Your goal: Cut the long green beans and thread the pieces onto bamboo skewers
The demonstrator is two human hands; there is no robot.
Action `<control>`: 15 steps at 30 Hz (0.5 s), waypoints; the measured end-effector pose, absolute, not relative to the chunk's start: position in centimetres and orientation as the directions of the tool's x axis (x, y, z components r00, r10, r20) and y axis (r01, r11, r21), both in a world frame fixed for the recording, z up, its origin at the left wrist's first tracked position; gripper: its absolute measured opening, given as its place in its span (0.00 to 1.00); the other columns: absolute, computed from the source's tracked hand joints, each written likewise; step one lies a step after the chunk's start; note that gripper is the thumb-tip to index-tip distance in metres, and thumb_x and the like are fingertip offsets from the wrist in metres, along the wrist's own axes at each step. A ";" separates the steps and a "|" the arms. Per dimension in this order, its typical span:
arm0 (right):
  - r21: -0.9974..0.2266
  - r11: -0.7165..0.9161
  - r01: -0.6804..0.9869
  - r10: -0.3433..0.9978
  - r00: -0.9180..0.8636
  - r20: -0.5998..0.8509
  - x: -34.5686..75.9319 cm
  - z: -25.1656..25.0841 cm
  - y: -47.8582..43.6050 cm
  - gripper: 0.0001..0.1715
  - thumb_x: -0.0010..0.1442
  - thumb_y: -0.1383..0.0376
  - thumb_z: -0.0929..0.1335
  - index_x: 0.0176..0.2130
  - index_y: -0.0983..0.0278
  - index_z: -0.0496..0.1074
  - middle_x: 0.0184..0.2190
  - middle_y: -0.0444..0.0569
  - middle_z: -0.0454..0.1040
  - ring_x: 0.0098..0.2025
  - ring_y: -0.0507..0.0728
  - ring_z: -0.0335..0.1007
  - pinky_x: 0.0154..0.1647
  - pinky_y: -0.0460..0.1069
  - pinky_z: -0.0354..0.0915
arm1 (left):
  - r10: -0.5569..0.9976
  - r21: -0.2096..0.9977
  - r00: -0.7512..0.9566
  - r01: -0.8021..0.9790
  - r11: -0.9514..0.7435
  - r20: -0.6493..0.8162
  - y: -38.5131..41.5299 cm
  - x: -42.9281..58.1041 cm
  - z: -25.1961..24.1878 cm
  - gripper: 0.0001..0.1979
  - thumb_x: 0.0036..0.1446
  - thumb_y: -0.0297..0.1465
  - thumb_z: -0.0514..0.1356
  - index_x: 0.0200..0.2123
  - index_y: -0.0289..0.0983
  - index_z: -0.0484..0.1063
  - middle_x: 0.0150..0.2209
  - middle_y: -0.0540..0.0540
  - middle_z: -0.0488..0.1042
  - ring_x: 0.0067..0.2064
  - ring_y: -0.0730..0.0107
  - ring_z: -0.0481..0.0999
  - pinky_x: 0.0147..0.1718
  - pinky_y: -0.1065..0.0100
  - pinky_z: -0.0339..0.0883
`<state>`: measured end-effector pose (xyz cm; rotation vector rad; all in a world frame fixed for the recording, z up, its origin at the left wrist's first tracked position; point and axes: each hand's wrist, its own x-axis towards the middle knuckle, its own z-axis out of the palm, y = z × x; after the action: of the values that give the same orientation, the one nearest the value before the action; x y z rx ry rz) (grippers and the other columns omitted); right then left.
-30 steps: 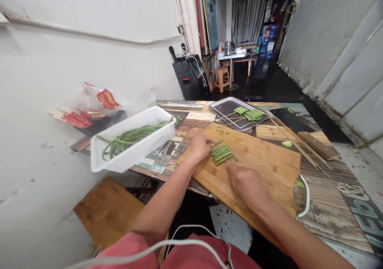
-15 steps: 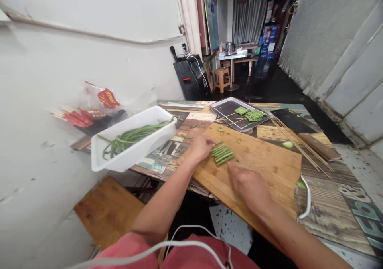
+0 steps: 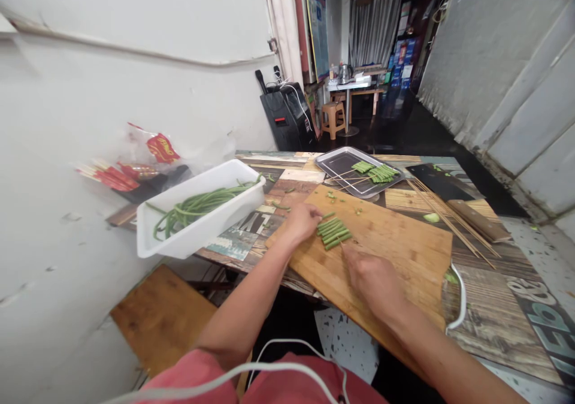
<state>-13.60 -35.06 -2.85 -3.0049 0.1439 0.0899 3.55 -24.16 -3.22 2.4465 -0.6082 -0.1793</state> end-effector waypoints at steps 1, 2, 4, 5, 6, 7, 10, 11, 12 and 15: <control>-0.127 -0.987 -0.099 -0.091 0.993 -0.070 -13.6 -2.8 -35.0 0.20 0.63 0.71 0.56 0.51 0.65 0.67 0.32 0.51 0.77 0.33 0.57 0.74 0.30 0.48 0.61 | -0.466 0.587 0.885 -0.386 -0.711 0.018 -24.2 3.5 -3.2 0.08 0.50 0.24 0.61 0.34 0.33 0.79 0.31 0.46 0.79 0.32 0.68 0.75 0.34 0.69 0.66; -0.126 -0.987 -0.098 -0.089 0.993 -0.074 -13.6 -2.8 -35.0 0.19 0.63 0.71 0.56 0.50 0.65 0.68 0.32 0.51 0.77 0.33 0.57 0.74 0.30 0.48 0.60 | -0.467 0.585 0.884 -0.389 -0.712 0.021 -24.2 3.5 -3.2 0.08 0.50 0.24 0.61 0.34 0.33 0.79 0.31 0.46 0.79 0.32 0.68 0.75 0.34 0.69 0.67; -0.123 -0.988 -0.097 -0.088 0.993 -0.078 -13.6 -2.7 -34.9 0.18 0.63 0.71 0.56 0.47 0.65 0.68 0.32 0.50 0.77 0.33 0.58 0.74 0.30 0.48 0.60 | -0.468 0.580 0.884 -0.393 -0.714 0.024 -24.2 3.6 -3.2 0.08 0.50 0.24 0.61 0.33 0.33 0.79 0.31 0.46 0.79 0.32 0.68 0.75 0.35 0.69 0.67; -0.121 -0.988 -0.097 -0.088 0.993 -0.078 -13.5 -2.6 -34.9 0.18 0.63 0.71 0.56 0.46 0.65 0.69 0.32 0.50 0.77 0.33 0.58 0.74 0.30 0.48 0.60 | -0.470 0.576 0.882 -0.397 -0.714 0.025 -24.2 3.6 -3.2 0.07 0.50 0.24 0.61 0.33 0.33 0.79 0.31 0.46 0.79 0.33 0.68 0.75 0.35 0.69 0.67; -0.117 -0.988 -0.098 -0.089 0.993 -0.077 -13.5 -2.6 -34.9 0.17 0.63 0.71 0.56 0.46 0.65 0.69 0.31 0.51 0.77 0.33 0.58 0.74 0.29 0.48 0.59 | -0.475 0.573 0.880 -0.401 -0.714 0.023 -24.2 3.6 -3.2 0.08 0.50 0.24 0.61 0.33 0.33 0.79 0.31 0.45 0.79 0.33 0.68 0.75 0.36 0.69 0.67; -0.113 -0.989 -0.098 -0.090 0.993 -0.075 -13.5 -2.6 -34.9 0.17 0.63 0.71 0.56 0.45 0.65 0.69 0.31 0.51 0.77 0.33 0.58 0.74 0.29 0.48 0.59 | -0.481 0.573 0.877 -0.404 -0.713 0.020 -24.2 3.5 -3.1 0.08 0.50 0.23 0.60 0.33 0.33 0.79 0.31 0.46 0.79 0.33 0.68 0.75 0.36 0.69 0.67; -0.103 -0.990 -0.101 -0.094 0.993 -0.071 -13.4 -2.5 -34.9 0.17 0.62 0.72 0.56 0.45 0.65 0.68 0.30 0.51 0.77 0.32 0.58 0.74 0.27 0.48 0.57 | -0.504 0.575 0.863 -0.425 -0.699 0.025 -24.2 3.5 -3.1 0.08 0.50 0.22 0.60 0.33 0.34 0.79 0.31 0.47 0.79 0.32 0.69 0.75 0.36 0.70 0.67; -0.103 -0.990 -0.100 -0.093 0.993 -0.073 -13.4 -2.5 -35.0 0.17 0.62 0.72 0.56 0.45 0.65 0.69 0.30 0.51 0.77 0.32 0.58 0.74 0.27 0.48 0.57 | -0.510 0.574 0.859 -0.433 -0.695 0.030 -24.2 3.5 -3.1 0.08 0.50 0.22 0.59 0.32 0.35 0.79 0.30 0.48 0.79 0.32 0.69 0.75 0.36 0.70 0.67; -0.104 -0.989 -0.100 -0.093 0.993 -0.074 -13.3 -2.5 -35.0 0.16 0.62 0.72 0.57 0.44 0.66 0.69 0.30 0.51 0.77 0.32 0.58 0.74 0.27 0.48 0.57 | -0.516 0.571 0.856 -0.441 -0.693 0.035 -24.1 3.4 -3.1 0.09 0.50 0.22 0.59 0.32 0.35 0.79 0.30 0.48 0.79 0.32 0.69 0.75 0.36 0.70 0.67; -0.120 -0.988 -0.096 -0.088 0.994 -0.068 -13.2 -2.3 -34.9 0.16 0.62 0.72 0.56 0.43 0.66 0.69 0.31 0.51 0.77 0.32 0.57 0.74 0.28 0.48 0.57 | -0.536 0.558 0.844 -0.463 -0.689 0.038 -24.1 3.5 -3.0 0.09 0.50 0.22 0.59 0.32 0.35 0.79 0.30 0.48 0.79 0.32 0.69 0.75 0.36 0.70 0.67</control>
<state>-13.22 -34.94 -2.33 -3.0132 0.1399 0.0946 3.48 -24.08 -3.04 2.4512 -0.7282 -0.1710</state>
